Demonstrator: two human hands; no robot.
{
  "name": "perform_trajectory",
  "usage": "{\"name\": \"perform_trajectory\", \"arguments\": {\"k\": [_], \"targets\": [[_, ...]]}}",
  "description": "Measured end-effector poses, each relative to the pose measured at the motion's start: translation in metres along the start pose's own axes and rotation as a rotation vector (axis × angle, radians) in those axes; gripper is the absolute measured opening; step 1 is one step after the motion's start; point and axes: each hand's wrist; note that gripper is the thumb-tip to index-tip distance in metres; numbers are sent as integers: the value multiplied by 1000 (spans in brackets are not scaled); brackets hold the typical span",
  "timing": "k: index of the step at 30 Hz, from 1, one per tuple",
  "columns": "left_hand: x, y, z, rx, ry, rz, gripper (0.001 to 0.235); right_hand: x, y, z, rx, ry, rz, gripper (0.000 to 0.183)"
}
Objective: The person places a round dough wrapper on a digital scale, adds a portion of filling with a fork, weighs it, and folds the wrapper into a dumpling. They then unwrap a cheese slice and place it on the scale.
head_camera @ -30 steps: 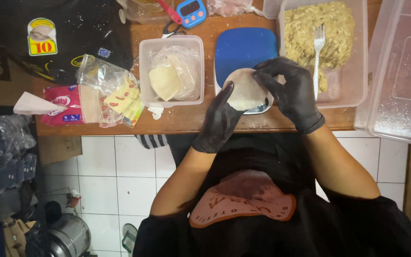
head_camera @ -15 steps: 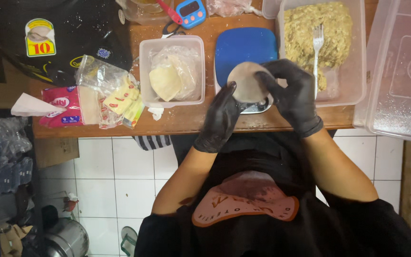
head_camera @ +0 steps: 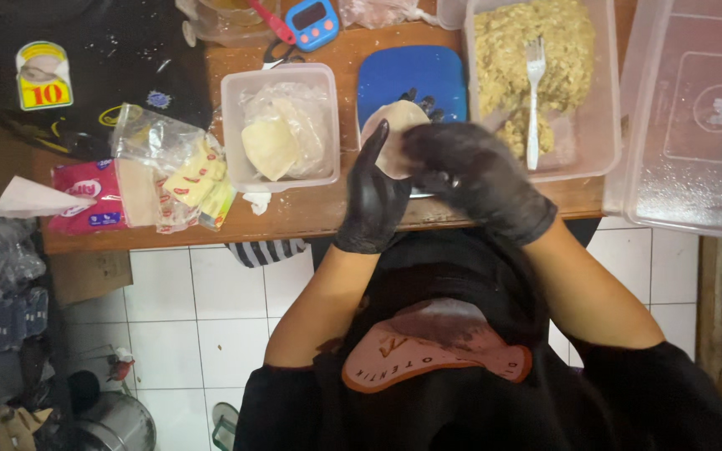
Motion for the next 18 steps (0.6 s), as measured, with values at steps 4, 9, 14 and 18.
{"name": "perform_trajectory", "arguments": {"k": [4,9,14,18], "targets": [[6,14,-1,-130,-19,-137,32,-75,-59,25,-105,194,228,24],[25,22,-9,-309,-23,-266,62,-130,-107,41,-68,258,826,11],[34,23,-17,-301,-21,-256,61,-138,-91,10,189,747,939,40],[34,14,-17,-304,-28,-255,53,-167,-88,7,105,770,1062,24]]}}
Point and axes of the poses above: each hand's wrist, its own z-axis away from the middle knuckle, its own y-axis out of the palm, x = y × z, and after that the axes turned 5 degrees about -z, right-handed
